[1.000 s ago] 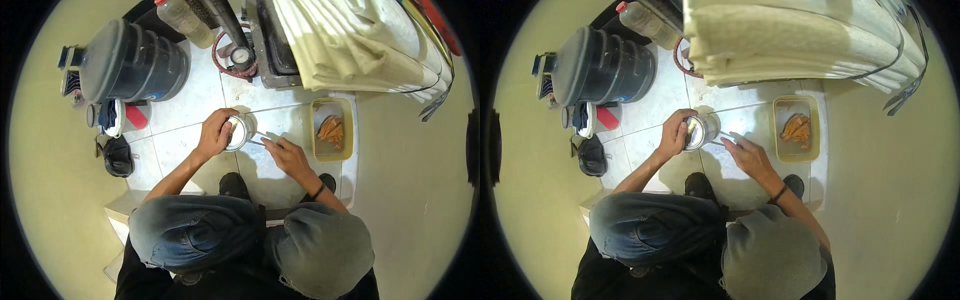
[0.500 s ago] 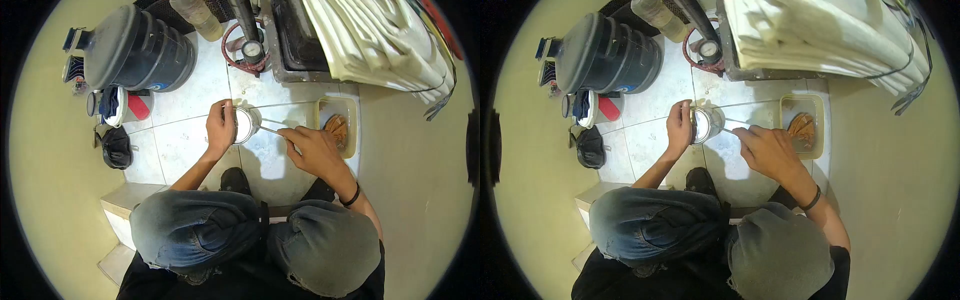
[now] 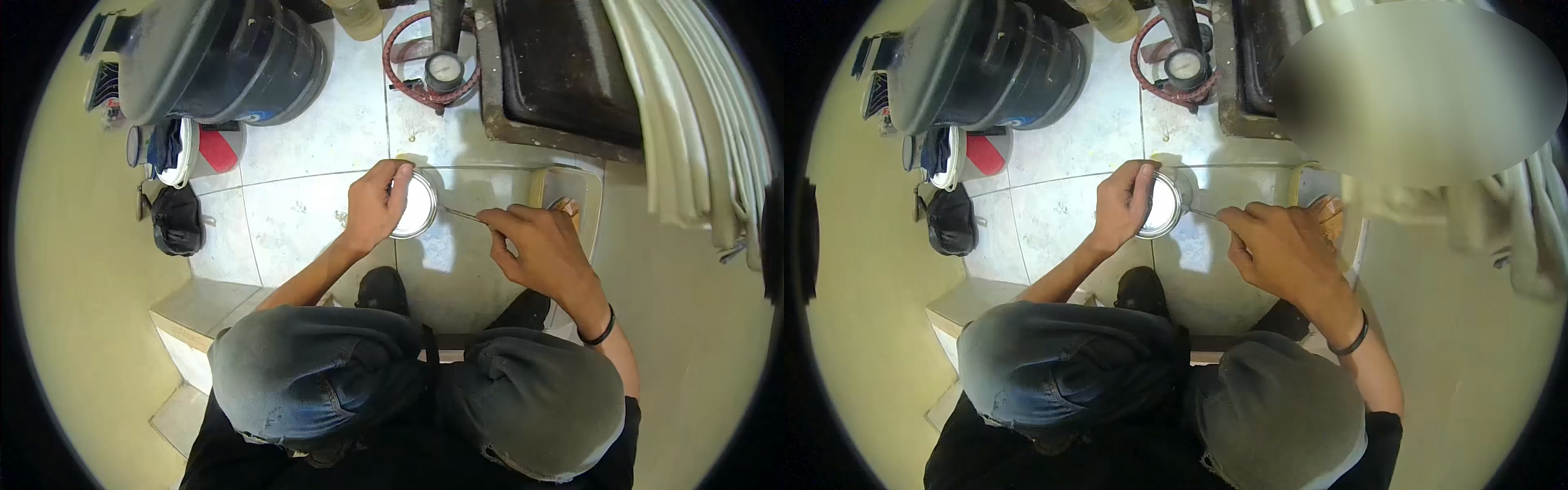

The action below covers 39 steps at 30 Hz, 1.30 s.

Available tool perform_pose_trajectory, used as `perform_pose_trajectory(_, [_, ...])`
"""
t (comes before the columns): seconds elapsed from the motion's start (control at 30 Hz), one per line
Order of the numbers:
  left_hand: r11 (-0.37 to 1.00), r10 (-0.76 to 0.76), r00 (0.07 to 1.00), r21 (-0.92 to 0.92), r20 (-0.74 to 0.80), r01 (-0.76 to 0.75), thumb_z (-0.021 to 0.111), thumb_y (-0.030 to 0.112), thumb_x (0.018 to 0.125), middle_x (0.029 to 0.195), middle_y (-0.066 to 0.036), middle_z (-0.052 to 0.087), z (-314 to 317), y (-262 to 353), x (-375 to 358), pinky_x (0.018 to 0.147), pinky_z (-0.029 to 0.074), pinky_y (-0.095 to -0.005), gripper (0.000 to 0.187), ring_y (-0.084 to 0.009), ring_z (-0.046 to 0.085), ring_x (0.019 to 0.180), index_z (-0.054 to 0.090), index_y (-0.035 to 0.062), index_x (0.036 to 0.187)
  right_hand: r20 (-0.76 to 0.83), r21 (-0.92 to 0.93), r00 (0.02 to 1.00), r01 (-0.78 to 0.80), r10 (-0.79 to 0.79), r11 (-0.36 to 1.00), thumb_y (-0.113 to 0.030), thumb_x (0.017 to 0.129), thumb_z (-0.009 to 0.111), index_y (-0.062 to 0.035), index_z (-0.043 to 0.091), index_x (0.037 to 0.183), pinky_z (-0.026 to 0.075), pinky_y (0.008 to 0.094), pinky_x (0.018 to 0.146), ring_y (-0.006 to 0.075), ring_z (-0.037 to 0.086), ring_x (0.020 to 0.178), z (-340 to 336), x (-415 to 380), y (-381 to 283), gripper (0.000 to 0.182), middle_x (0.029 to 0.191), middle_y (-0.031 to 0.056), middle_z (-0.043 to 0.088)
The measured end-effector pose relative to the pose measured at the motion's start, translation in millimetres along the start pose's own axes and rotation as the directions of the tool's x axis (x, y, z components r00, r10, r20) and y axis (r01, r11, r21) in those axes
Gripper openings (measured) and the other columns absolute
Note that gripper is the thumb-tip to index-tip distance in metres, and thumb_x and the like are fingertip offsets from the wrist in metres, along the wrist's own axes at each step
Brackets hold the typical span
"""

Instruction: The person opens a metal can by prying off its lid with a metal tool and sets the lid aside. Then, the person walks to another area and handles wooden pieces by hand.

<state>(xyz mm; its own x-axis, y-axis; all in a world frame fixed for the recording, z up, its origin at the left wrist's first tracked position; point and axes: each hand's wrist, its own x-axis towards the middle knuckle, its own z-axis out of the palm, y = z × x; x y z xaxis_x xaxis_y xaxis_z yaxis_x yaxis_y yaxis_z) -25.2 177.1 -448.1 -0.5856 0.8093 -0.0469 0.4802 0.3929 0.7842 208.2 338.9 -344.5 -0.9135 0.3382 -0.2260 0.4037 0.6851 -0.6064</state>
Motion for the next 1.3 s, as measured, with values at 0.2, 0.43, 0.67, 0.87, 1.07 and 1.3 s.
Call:
perform_pose_trajectory(0.2, [0.999,0.029,0.995,-0.034,0.094,-0.026,0.060,0.026,0.110,0.094,-0.019,0.074,-5.5,8.5,2.7,0.064,0.052,-0.0411,0.029,-0.0314,0.067,0.066,0.076,0.0020,0.107,0.060,0.049,0.998,0.019,-0.022,0.999,-0.021,0.101,0.070,-0.0146,0.073,0.133,0.057,0.0467,0.067,0.0345,0.069,0.071,9.4,-5.7,9.6,0.033,0.084,0.0122,0.066])
perform_pose_trajectory(0.43, [0.998,0.059,0.988,0.009,0.144,-0.061,0.059,0.024,0.110,0.095,-0.017,0.075,-10.2,7.7,6.4,0.065,0.053,-0.0392,0.029,-0.0309,0.068,0.067,0.077,0.0014,0.106,-0.132,0.147,0.991,0.043,-0.024,0.988,-0.017,0.100,0.074,-0.0201,0.065,0.151,0.052,0.0418,0.056,0.0246,0.057,0.059,81.9,-37.5,30.8,0.052,0.077,0.0075,0.051])
perform_pose_trajectory(0.67, [0.993,0.102,0.986,0.044,0.135,-0.108,0.059,0.026,0.111,0.091,-0.017,0.074,-7.9,4.6,4.4,0.064,0.053,-0.0384,0.031,-0.0289,0.068,0.065,0.077,0.0010,0.108,-0.389,0.205,0.919,0.150,-0.060,0.967,-0.013,0.097,0.076,-0.0215,0.067,0.149,0.053,0.0421,0.058,0.0261,0.058,0.061,164.9,-29.9,55.9,0.053,0.079,0.0078,0.052])
perform_pose_trajectory(0.87, [0.992,0.065,0.972,0.090,0.227,-0.087,0.061,0.027,0.108,0.100,-0.021,0.073,-10.3,4.6,4.6,0.078,0.055,-0.0412,0.033,-0.0337,0.071,0.085,0.070,-0.0010,0.123,-0.423,0.143,0.903,0.149,-0.076,0.978,-0.017,0.098,0.076,-0.0261,0.066,0.151,0.054,0.0427,0.059,0.0267,0.059,0.062,179.1,-28.5,63.4,0.054,0.079,0.0066,0.054])
perform_pose_trajectory(1.07, [0.820,0.335,0.892,0.373,0.304,-0.434,0.083,0.035,0.085,0.144,-0.028,0.052,-27.6,24.3,-17.6,0.111,0.043,-0.0523,0.085,-0.0450,0.052,0.131,0.047,-0.0038,0.152,-0.478,0.295,0.878,0.138,0.021,0.946,-0.012,0.100,0.071,-0.0199,0.066,0.148,0.057,0.0423,0.063,0.0288,0.065,0.068,159.0,-45.3,40.5,0.050,0.084,0.0089,0.062])
perform_pose_trajectory(1.3, [0.792,0.186,0.873,0.457,0.451,-0.405,0.087,0.039,0.080,0.154,-0.033,0.047,-31.6,43.3,-23.9,0.116,0.047,-0.0538,0.102,-0.0496,0.049,0.142,0.040,-0.0057,0.158,-0.274,0.295,0.960,0.018,0.066,0.955,-0.020,0.100,0.065,-0.0241,0.059,0.153,0.059,0.0526,0.077,0.0377,0.073,0.082,139.9,-49.6,35.8,0.054,0.101,0.0119,0.072])
